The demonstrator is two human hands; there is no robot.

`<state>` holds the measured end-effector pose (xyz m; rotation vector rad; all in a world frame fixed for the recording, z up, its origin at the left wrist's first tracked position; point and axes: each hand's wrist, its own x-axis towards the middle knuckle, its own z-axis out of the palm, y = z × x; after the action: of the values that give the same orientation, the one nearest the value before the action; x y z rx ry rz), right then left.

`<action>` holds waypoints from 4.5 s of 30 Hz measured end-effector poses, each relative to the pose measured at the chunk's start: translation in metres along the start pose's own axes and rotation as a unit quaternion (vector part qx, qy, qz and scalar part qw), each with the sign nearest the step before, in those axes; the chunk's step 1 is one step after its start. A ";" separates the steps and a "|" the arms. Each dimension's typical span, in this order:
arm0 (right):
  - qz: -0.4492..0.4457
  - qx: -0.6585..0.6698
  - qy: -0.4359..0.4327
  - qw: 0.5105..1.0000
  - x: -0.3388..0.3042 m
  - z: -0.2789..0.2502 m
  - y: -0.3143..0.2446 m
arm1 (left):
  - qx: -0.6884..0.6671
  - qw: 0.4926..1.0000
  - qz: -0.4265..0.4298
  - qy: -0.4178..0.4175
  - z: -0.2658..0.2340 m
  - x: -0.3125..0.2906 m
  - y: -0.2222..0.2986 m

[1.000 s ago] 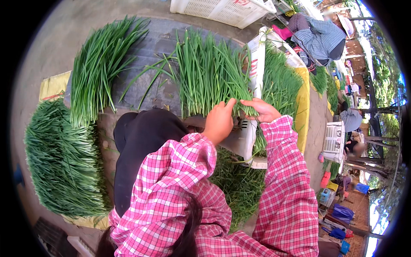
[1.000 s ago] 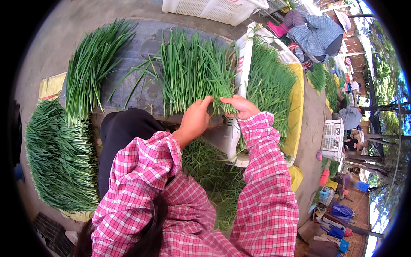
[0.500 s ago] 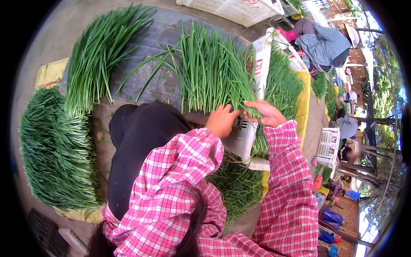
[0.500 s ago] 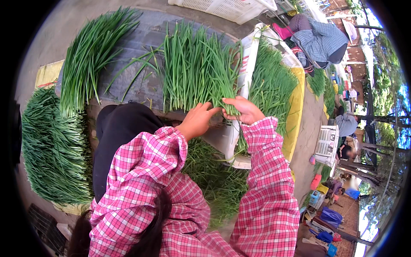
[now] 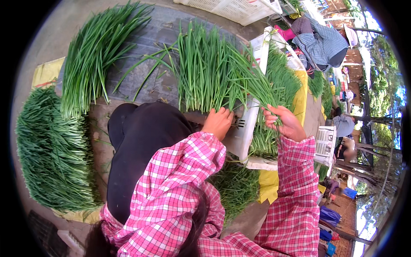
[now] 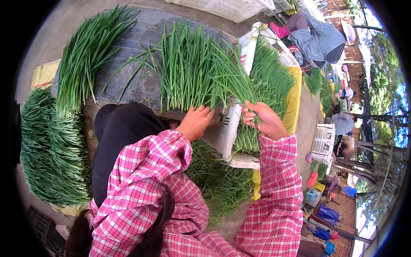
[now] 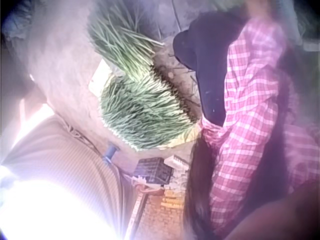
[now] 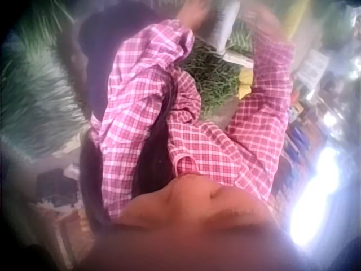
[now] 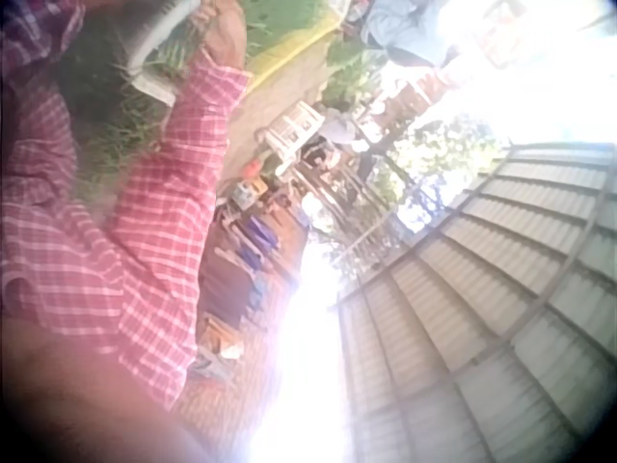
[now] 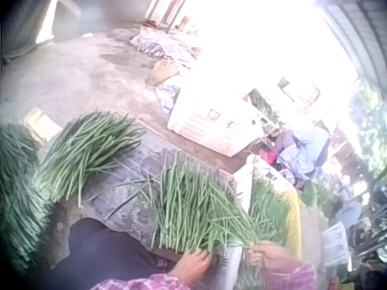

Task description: The person holds a bunch of green chives and removes individual yellowed or damaged leaves by hand. They place the cleaned bunch onto a wooden board and pick up another from a pile.

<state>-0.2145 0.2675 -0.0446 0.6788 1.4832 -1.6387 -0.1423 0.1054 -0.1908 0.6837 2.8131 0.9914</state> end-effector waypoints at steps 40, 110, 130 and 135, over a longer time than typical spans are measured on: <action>-0.232 0.089 0.049 0.967 -0.105 0.010 0.078 | -0.530 0.817 -0.229 0.006 -0.021 0.019 0.037; -0.406 -0.159 0.130 0.890 -0.018 0.048 0.209 | -0.372 0.804 -0.085 0.456 -0.195 -0.029 -0.105; -0.566 -0.233 0.077 0.787 -0.027 0.108 0.119 | -0.543 0.767 0.090 0.331 -0.291 -0.100 -0.005; -0.632 -0.308 -0.037 0.710 -0.039 0.180 0.093 | -0.535 0.732 0.116 0.405 -0.305 -0.143 0.050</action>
<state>-0.0938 0.1010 -0.0334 -1.0451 2.4536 -1.7307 -0.0618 -0.0981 0.0695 0.4447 1.8613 3.1298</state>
